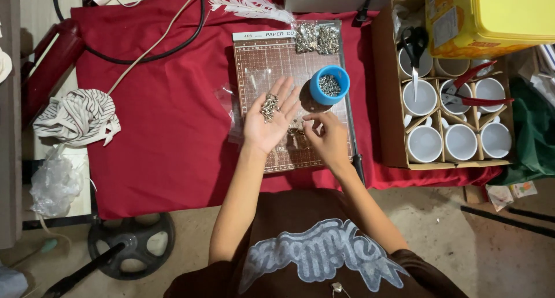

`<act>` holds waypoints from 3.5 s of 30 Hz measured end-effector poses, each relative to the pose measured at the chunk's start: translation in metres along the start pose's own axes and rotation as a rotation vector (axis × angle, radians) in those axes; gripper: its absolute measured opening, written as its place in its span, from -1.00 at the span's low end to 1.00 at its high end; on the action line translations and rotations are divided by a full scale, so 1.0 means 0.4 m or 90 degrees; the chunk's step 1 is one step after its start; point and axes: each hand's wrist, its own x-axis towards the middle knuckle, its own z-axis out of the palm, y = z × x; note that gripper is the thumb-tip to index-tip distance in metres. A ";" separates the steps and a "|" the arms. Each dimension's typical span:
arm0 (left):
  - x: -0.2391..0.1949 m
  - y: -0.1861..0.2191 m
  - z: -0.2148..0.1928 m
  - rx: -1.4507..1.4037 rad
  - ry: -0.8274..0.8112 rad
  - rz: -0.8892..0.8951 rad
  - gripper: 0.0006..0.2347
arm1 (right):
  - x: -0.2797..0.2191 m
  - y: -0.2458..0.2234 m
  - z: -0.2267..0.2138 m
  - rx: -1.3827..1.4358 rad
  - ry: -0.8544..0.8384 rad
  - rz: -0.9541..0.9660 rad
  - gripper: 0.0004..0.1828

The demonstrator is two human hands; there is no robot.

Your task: The person sorts small silver metal parts from a plastic bag onto a cutting mat and into a blue container. They repeatedly pick up parts from the mat and their palm, separating them by hand and placing them into the container.

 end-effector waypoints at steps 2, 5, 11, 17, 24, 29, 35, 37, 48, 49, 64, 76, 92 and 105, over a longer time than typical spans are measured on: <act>0.002 -0.003 0.005 0.023 0.007 -0.004 -0.55 | 0.001 -0.010 0.003 -0.005 0.009 0.010 -0.86; 0.011 -0.009 -0.017 0.043 -0.016 -0.005 -0.55 | 0.016 -0.051 0.004 -0.005 0.026 0.017 -0.84; 0.005 -0.017 0.025 0.061 -0.018 0.009 -0.55 | 0.072 -0.136 0.003 -0.024 0.013 -0.064 -0.79; 0.001 -0.027 0.041 0.070 -0.007 0.028 -0.54 | 0.075 -0.130 0.020 -0.113 0.018 -0.101 -0.84; 0.010 -0.023 -0.006 0.035 -0.055 0.012 -0.54 | 0.058 -0.109 0.030 -0.105 0.038 -0.116 -0.84; -0.012 -0.013 0.043 0.004 0.043 0.021 -0.55 | 0.031 -0.058 0.007 -0.046 0.010 -0.044 -0.85; -0.009 -0.007 0.018 0.034 0.014 0.029 -0.54 | 0.002 -0.041 -0.007 -0.093 -0.007 -0.098 -0.87; -0.008 -0.006 0.018 0.035 0.015 0.027 -0.54 | 0.004 -0.068 -0.010 -0.087 -0.013 -0.092 -0.86; -0.031 -0.043 0.088 0.116 -0.033 0.038 -0.53 | 0.041 -0.192 -0.018 0.009 -0.054 -0.115 -0.82; -0.031 -0.046 0.085 0.119 -0.041 0.033 -0.53 | 0.038 -0.193 -0.024 0.006 -0.046 -0.119 -0.82; -0.061 -0.003 0.092 -0.012 -0.018 0.068 -0.56 | -0.007 -0.049 -0.027 -0.048 -0.033 -0.020 -0.86; -0.059 -0.025 0.098 0.033 -0.031 0.051 -0.53 | 0.020 -0.230 -0.064 0.061 0.008 -0.054 -0.81; -0.077 -0.020 0.142 -0.082 -0.068 0.080 -0.56 | 0.007 -0.039 -0.031 -0.003 -0.031 0.026 -0.85; -0.064 0.014 0.129 0.052 -0.058 0.072 -0.53 | 0.056 -0.229 -0.050 0.041 0.013 -0.047 -0.81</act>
